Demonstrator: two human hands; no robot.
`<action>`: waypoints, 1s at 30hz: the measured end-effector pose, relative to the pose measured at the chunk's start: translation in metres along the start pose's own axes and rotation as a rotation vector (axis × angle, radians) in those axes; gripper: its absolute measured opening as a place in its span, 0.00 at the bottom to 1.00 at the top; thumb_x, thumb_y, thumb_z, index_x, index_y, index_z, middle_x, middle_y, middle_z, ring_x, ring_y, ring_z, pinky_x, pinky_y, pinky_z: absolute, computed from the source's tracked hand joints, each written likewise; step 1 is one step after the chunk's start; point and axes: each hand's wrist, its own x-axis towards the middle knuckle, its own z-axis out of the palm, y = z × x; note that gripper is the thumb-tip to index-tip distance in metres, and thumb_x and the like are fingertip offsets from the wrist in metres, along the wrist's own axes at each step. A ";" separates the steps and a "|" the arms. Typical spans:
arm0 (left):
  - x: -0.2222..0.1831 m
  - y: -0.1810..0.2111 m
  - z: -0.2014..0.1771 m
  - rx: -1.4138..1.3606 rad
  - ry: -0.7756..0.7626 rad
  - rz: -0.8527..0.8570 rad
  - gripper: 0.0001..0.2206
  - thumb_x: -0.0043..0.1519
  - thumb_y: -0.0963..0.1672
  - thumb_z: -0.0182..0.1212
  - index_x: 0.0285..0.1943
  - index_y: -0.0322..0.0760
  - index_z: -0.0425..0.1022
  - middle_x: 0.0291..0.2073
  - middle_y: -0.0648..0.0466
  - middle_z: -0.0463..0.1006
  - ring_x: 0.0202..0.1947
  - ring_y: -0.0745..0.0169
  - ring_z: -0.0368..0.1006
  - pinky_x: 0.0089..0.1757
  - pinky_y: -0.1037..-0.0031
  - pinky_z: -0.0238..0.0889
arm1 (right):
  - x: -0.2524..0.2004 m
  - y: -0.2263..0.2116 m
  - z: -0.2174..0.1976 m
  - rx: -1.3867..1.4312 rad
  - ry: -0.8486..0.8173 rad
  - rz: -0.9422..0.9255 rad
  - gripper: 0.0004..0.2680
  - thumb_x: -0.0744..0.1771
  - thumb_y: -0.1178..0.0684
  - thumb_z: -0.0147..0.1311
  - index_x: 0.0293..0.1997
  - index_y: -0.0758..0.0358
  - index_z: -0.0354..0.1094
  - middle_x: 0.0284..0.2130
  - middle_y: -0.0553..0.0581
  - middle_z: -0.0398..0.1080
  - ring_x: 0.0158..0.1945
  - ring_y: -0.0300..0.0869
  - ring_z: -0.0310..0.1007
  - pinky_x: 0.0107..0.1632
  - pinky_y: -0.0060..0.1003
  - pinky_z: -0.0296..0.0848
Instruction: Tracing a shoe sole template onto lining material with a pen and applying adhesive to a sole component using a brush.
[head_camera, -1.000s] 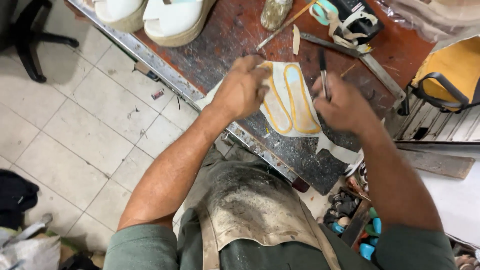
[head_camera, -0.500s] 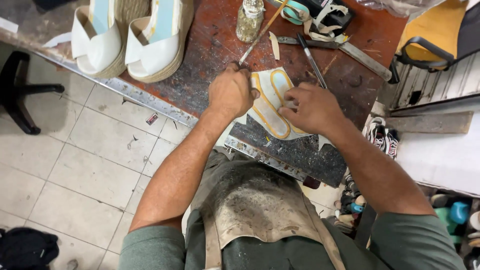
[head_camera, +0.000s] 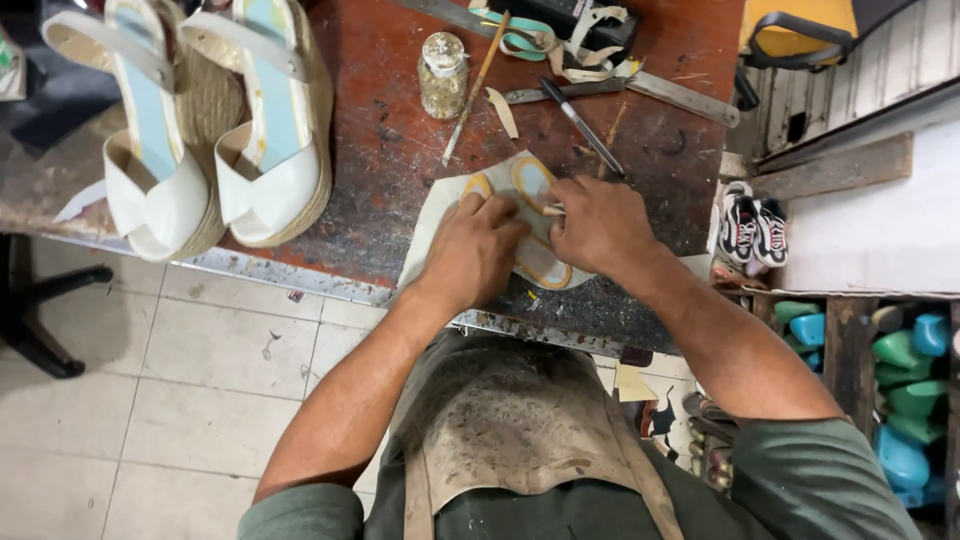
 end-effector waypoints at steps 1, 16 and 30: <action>-0.001 -0.001 0.001 -0.008 0.001 0.012 0.11 0.59 0.43 0.57 0.45 0.49 0.83 0.48 0.54 0.77 0.45 0.48 0.70 0.42 0.62 0.67 | 0.001 -0.001 -0.015 -0.007 0.002 0.013 0.12 0.60 0.44 0.57 0.45 0.46 0.75 0.31 0.51 0.73 0.35 0.56 0.80 0.35 0.54 0.78; -0.006 -0.013 0.012 -0.083 0.100 0.051 0.09 0.56 0.48 0.67 0.44 0.50 0.83 0.48 0.55 0.76 0.43 0.49 0.70 0.42 0.61 0.66 | 0.026 0.076 -0.017 0.379 0.189 0.223 0.08 0.62 0.51 0.64 0.42 0.53 0.79 0.34 0.57 0.78 0.41 0.52 0.79 0.40 0.43 0.77; 0.055 0.060 -0.044 -0.014 -0.332 -0.302 0.10 0.55 0.39 0.58 0.41 0.41 0.83 0.41 0.49 0.75 0.43 0.48 0.73 0.46 0.60 0.68 | -0.046 0.109 -0.029 0.522 0.137 -0.312 0.10 0.65 0.54 0.63 0.50 0.60 0.76 0.34 0.60 0.75 0.35 0.54 0.77 0.35 0.49 0.76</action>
